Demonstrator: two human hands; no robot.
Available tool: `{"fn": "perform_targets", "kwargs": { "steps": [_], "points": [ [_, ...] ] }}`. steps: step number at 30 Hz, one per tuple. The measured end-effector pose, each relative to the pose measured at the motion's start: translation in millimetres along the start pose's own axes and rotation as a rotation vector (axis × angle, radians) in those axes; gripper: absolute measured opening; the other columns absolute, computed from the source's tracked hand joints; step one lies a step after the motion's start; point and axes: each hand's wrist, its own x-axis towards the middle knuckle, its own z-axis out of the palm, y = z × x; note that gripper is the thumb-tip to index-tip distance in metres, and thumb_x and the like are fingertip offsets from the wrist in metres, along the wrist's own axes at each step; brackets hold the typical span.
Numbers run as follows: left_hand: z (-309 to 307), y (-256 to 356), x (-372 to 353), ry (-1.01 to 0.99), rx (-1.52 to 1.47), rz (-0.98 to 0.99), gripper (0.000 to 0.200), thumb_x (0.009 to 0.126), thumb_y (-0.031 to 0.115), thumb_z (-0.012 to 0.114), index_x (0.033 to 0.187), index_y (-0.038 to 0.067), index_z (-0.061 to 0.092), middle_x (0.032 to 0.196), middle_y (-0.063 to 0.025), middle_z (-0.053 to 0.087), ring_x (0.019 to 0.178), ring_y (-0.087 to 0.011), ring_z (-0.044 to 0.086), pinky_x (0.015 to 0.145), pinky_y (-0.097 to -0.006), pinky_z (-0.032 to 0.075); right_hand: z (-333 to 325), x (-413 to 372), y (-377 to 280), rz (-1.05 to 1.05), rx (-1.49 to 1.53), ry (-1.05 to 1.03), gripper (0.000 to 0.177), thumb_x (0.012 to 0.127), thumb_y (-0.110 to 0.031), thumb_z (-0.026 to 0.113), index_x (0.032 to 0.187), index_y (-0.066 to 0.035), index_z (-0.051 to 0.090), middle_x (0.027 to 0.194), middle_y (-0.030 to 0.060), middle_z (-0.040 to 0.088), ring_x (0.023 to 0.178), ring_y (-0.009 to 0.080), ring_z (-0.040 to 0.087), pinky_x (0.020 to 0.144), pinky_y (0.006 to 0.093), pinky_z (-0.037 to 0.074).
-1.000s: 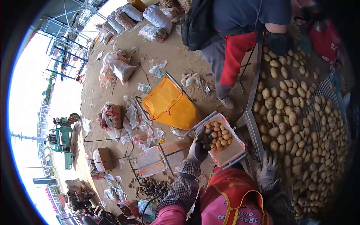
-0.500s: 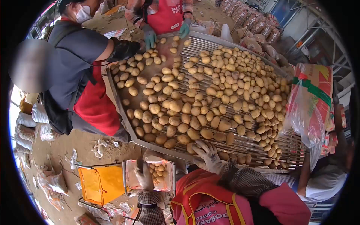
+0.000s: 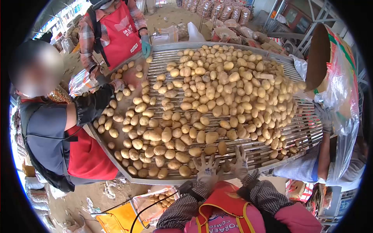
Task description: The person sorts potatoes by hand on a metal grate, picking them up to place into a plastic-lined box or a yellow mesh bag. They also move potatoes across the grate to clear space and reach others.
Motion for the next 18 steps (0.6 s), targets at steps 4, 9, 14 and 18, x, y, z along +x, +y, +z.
{"fn": "perform_targets", "kwargs": {
  "steps": [4,9,14,18],
  "points": [
    [-5.5,-40.1,4.7,0.069,0.165,-0.044,0.073,0.094,0.058,0.049,0.158,0.025,0.034,0.168,-0.0092,0.019,0.153,-0.0456,0.008,0.115,-0.0755,-0.001,47.8,46.3,-73.8,-0.119,0.036,0.011,0.087,0.08,-0.042,0.078,0.154,-0.022,0.037,0.155,0.027,0.031,0.136,0.0505,0.038,0.116,0.0586,0.03],
    [-26.3,-115.0,18.3,0.164,0.348,-0.138,0.077,0.086,0.074,0.048,0.152,0.033,0.044,0.168,-0.0103,0.017,0.153,-0.0469,0.003,0.114,-0.0753,-0.003,98.2,84.6,-134.2,-0.177,0.104,0.047,0.074,0.086,-0.046,0.071,0.15,-0.02,0.045,0.148,0.0235,0.039,0.131,0.0473,0.044,0.107,0.0564,0.041],
    [-61.3,-178.1,42.2,0.296,0.452,-0.242,0.069,0.092,0.067,0.046,0.153,0.035,0.041,0.168,-0.0063,0.018,0.154,-0.0411,0.007,0.114,-0.0745,-0.002,132.1,146.0,-215.4,-0.266,0.382,0.016,0.064,0.092,-0.045,0.068,0.145,-0.012,0.051,0.139,0.0264,0.044,0.126,0.0452,0.049,0.107,0.0481,0.043],
    [-77.0,-229.5,61.4,0.209,0.507,-0.452,0.071,0.095,0.066,0.041,0.155,0.029,0.039,0.168,-0.0077,0.019,0.154,-0.0394,0.009,0.114,-0.0739,-0.006,181.3,191.6,-270.4,-0.277,0.392,-0.037,0.069,0.095,-0.047,0.061,0.152,-0.015,0.04,0.14,0.0296,0.04,0.126,0.0488,0.048,0.106,0.0507,0.045]
  ]
}}
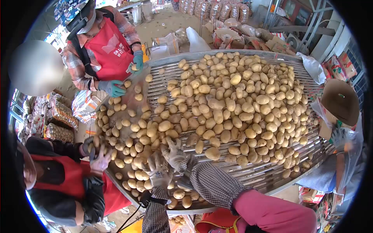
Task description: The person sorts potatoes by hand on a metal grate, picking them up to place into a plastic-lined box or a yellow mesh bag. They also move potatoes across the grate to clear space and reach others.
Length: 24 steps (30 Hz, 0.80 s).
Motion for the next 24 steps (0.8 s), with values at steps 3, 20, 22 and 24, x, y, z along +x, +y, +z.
{"fn": "perform_targets", "kwargs": {
  "steps": [3,20,22,24],
  "points": [
    [-14.3,-31.5,27.4,-0.004,-0.134,-0.202,0.076,0.093,0.057,0.047,0.159,0.023,0.029,0.168,-0.0116,0.017,0.152,-0.0463,0.012,0.117,-0.0693,0.004,23.4,38.8,-49.1,0.198,-0.125,-0.146,0.083,0.093,-0.055,0.057,0.159,-0.017,0.022,0.153,0.0316,0.028,0.138,0.0515,0.037,0.112,0.053,0.039],
    [-108.8,109.6,179.9,0.358,-0.588,0.4,0.061,0.091,0.035,0.061,0.145,0.01,0.049,0.154,-0.0176,0.042,0.144,-0.0356,0.037,0.121,-0.0546,0.021,-299.7,137.4,83.7,-0.215,-0.756,0.081,0.063,0.096,-0.034,0.055,0.151,-0.01,0.036,0.155,0.0212,0.036,0.143,0.0349,0.034,0.122,0.0502,0.02],
    [-115.9,141.6,232.2,0.367,-0.743,0.49,0.063,0.092,0.031,0.059,0.149,0.011,0.043,0.154,-0.016,0.041,0.142,-0.0379,0.038,0.12,-0.0572,0.022,-297.8,171.8,102.7,-0.115,-0.604,-0.081,0.068,0.096,-0.037,0.054,0.153,-0.006,0.033,0.156,0.0202,0.036,0.147,0.0389,0.031,0.122,0.0524,0.021],
    [-125.6,169.1,280.7,0.344,-0.504,0.486,0.063,0.095,0.036,0.052,0.153,0.015,0.039,0.158,-0.0148,0.038,0.143,-0.0379,0.037,0.12,-0.0563,0.023,-275.7,207.2,114.3,-0.18,-0.646,-0.062,0.066,0.096,-0.036,0.053,0.152,-0.006,0.035,0.158,0.0196,0.034,0.147,0.039,0.031,0.122,0.0521,0.023]
  ]
}}
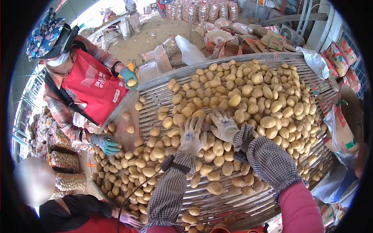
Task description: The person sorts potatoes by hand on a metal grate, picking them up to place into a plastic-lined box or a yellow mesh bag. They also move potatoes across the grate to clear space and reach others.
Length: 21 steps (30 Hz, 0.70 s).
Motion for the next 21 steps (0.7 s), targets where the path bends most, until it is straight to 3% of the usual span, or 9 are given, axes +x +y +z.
{"fn": "perform_targets", "kwargs": {
  "steps": [1,3,5,9,11,13,14,20,21],
  "points": [
    [1.0,3.7,21.7,-0.005,0.002,-0.011,0.063,0.095,0.036,0.052,0.153,0.015,0.039,0.158,-0.0148,0.038,0.143,-0.0379,0.037,0.12,-0.0563,0.023,10.4,15.2,-5.1,-0.053,-0.046,0.023,0.064,0.097,-0.035,0.053,0.152,-0.007,0.036,0.159,0.019,0.032,0.147,0.0391,0.031,0.121,0.0519,0.024],
    [1.9,9.7,57.1,-0.342,-0.15,-0.27,0.066,0.096,0.043,0.047,0.157,0.021,0.035,0.164,-0.0132,0.028,0.146,-0.0368,0.034,0.121,-0.0546,0.024,-5.2,57.8,-2.7,0.092,0.044,-0.137,0.063,0.097,-0.031,0.052,0.153,-0.009,0.035,0.161,0.0172,0.031,0.148,0.0359,0.032,0.121,0.0479,0.028],
    [9.6,-4.2,88.1,-0.367,-0.08,-0.302,0.067,0.096,0.045,0.046,0.158,0.024,0.032,0.166,-0.014,0.024,0.148,-0.0369,0.032,0.121,-0.0541,0.023,13.4,91.6,17.6,0.094,0.259,-0.186,0.064,0.097,-0.032,0.05,0.155,-0.011,0.033,0.163,0.0146,0.028,0.148,0.0341,0.031,0.12,0.0435,0.03],
    [18.2,-21.1,91.6,-0.378,-0.063,-0.321,0.069,0.094,0.045,0.046,0.159,0.028,0.029,0.167,-0.0179,0.018,0.149,-0.0413,0.029,0.122,-0.053,0.021,31.7,102.2,8.3,0.07,0.167,-0.209,0.067,0.094,-0.034,0.052,0.155,-0.011,0.034,0.163,0.0128,0.028,0.147,0.0325,0.032,0.119,0.0421,0.032],
    [21.8,-21.7,82.3,-0.349,-0.199,-0.325,0.068,0.095,0.045,0.045,0.159,0.029,0.029,0.165,-0.021,0.022,0.147,-0.0463,0.029,0.123,-0.0534,0.018,19.5,88.0,-3.9,0.127,0.126,-0.234,0.068,0.093,-0.033,0.053,0.154,-0.01,0.035,0.16,0.0139,0.033,0.145,0.0332,0.036,0.117,0.0432,0.034],
    [24.4,-9.8,64.0,-0.355,-0.033,-0.311,0.068,0.095,0.046,0.045,0.159,0.028,0.029,0.163,-0.0222,0.026,0.147,-0.0481,0.027,0.122,-0.0559,0.018,13.3,72.6,-12.0,0.18,0.075,-0.259,0.068,0.091,-0.033,0.055,0.153,-0.01,0.036,0.157,0.0149,0.038,0.143,0.0338,0.039,0.115,0.0442,0.036],
    [22.9,-4.1,49.6,-0.34,-0.074,-0.374,0.07,0.094,0.049,0.048,0.158,0.028,0.029,0.159,-0.027,0.029,0.147,-0.0473,0.025,0.123,-0.0552,0.009,13.1,61.6,-23.0,0.185,0.024,-0.235,0.07,0.09,-0.034,0.057,0.152,-0.01,0.037,0.155,0.0142,0.042,0.142,0.033,0.041,0.113,0.0448,0.038],
    [-26.3,-2.3,-41.7,-0.44,-0.28,-0.392,0.071,0.094,0.048,0.05,0.157,0.021,0.032,0.159,-0.0267,0.028,0.146,-0.0459,0.027,0.121,-0.0578,0.017,31.7,-9.9,-79.5,0.202,0.079,-0.339,0.068,0.092,-0.045,0.055,0.148,-0.009,0.043,0.142,0.0181,0.053,0.128,0.0346,0.053,0.11,0.0435,0.04],
    [-11.6,-4.6,-69.2,-0.341,-0.169,-0.335,0.071,0.094,0.048,0.049,0.156,0.017,0.033,0.158,-0.0246,0.031,0.146,-0.045,0.028,0.121,-0.0581,0.017,18.6,-30.8,-96.3,0.197,0.046,-0.351,0.071,0.089,-0.043,0.056,0.151,-0.012,0.038,0.143,0.0171,0.051,0.131,0.0326,0.051,0.109,0.0501,0.039]
  ]
}}
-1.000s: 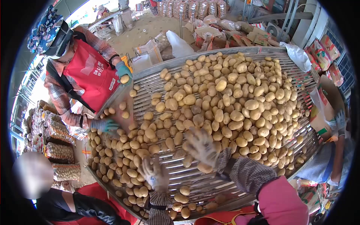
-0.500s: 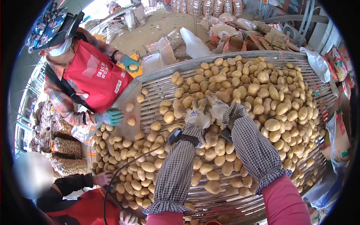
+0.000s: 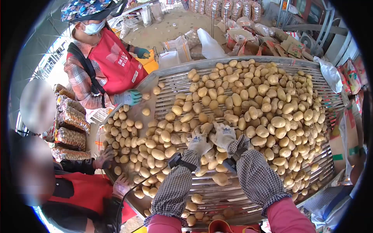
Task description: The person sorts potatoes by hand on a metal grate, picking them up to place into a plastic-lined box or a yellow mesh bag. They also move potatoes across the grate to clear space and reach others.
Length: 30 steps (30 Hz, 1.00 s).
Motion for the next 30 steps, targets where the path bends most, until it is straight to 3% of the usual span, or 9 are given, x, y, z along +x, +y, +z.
{"fn": "perform_targets", "kwargs": {
  "steps": [5,8,11,14,15,19,22,26,30],
  "points": [
    [33.3,-29.7,-88.0,0.098,0.033,-0.001,0.081,0.087,0.042,0.06,0.158,0.019,0.031,0.161,-0.0235,0.027,0.149,-0.0414,0.025,0.121,-0.062,0.012,59.8,-92.7,-46.2,-0.06,0.044,0.29,0.085,0.082,-0.045,0.068,0.155,-0.018,0.033,0.159,0.0161,0.029,0.141,0.046,0.03,0.113,0.0618,0.029],
    [29.0,-21.2,-137.8,0.123,0.283,-0.061,0.079,0.085,0.039,0.066,0.156,0.025,0.035,0.164,-0.0189,0.022,0.148,-0.0425,0.026,0.12,-0.0632,0.016,87.1,-144.4,-66.1,-0.008,-0.066,0.347,0.077,0.087,-0.045,0.064,0.154,-0.02,0.036,0.16,0.0156,0.028,0.139,0.0478,0.033,0.115,0.0662,0.023],
    [31.0,-21.7,-176.5,0.175,0.061,-0.111,0.065,0.089,0.034,0.063,0.151,0.03,0.043,0.164,-0.0141,0.025,0.147,-0.0414,0.028,0.119,-0.065,0.013,130.4,-172.5,-61.3,-0.129,-0.017,0.449,0.07,0.09,-0.04,0.062,0.152,-0.019,0.039,0.161,0.012,0.029,0.137,0.0501,0.034,0.112,0.0688,0.025],
    [55.8,-51.2,-214.1,0.314,-0.12,-0.064,0.064,0.09,0.037,0.063,0.151,0.031,0.043,0.158,-0.0161,0.034,0.143,-0.0396,0.036,0.118,-0.0677,0.013,142.6,-219.3,-39.9,-0.378,-0.037,0.398,0.068,0.091,-0.036,0.061,0.153,-0.015,0.039,0.16,0.0115,0.031,0.137,0.0484,0.038,0.112,0.0687,0.026],
    [57.0,-55.1,-229.0,0.297,0.081,-0.057,0.062,0.091,0.036,0.062,0.15,0.034,0.044,0.157,-0.0168,0.035,0.143,-0.0372,0.037,0.117,-0.0674,0.014,136.4,-239.1,-30.4,-0.481,-0.166,0.279,0.069,0.09,-0.038,0.062,0.151,-0.014,0.041,0.158,0.0118,0.034,0.134,0.0453,0.043,0.114,0.0666,0.026],
    [80.6,-57.3,-290.3,0.309,0.145,-0.018,0.056,0.091,0.035,0.061,0.146,0.033,0.051,0.158,-0.0196,0.033,0.144,-0.0355,0.036,0.117,-0.0668,0.012,134.7,-289.1,6.3,-0.495,0.097,0.112,0.063,0.089,-0.037,0.063,0.146,-0.018,0.048,0.152,0.0125,0.041,0.13,0.0431,0.047,0.114,0.062,0.029],
    [97.7,-47.9,-323.1,0.279,0.067,-0.176,0.055,0.09,0.036,0.063,0.144,0.029,0.053,0.158,-0.0243,0.03,0.146,-0.0353,0.032,0.116,-0.0687,0.01,95.6,-300.4,47.5,-0.519,-0.064,0.043,0.063,0.089,-0.037,0.062,0.148,-0.019,0.046,0.152,0.0137,0.042,0.136,0.0418,0.042,0.112,0.0597,0.033],
    [107.0,8.1,-344.9,0.426,-0.013,-0.252,0.061,0.087,0.039,0.065,0.146,0.024,0.053,0.16,-0.0288,0.018,0.146,-0.0468,0.024,0.115,-0.0691,0.009,52.9,-280.1,112.8,-0.027,-0.15,0.475,0.064,0.087,-0.04,0.064,0.146,-0.021,0.049,0.153,0.0135,0.04,0.137,0.0419,0.039,0.11,0.059,0.035],
    [141.2,28.3,-346.1,0.38,0.035,-0.094,0.062,0.087,0.047,0.065,0.145,0.032,0.053,0.163,-0.0247,0.016,0.15,-0.0495,0.011,0.117,-0.0683,0.007,61.9,-287.4,102.8,0.028,0.027,0.326,0.066,0.085,-0.044,0.066,0.145,-0.021,0.051,0.154,0.0164,0.038,0.136,0.0465,0.038,0.11,0.0604,0.035]
  ]
}}
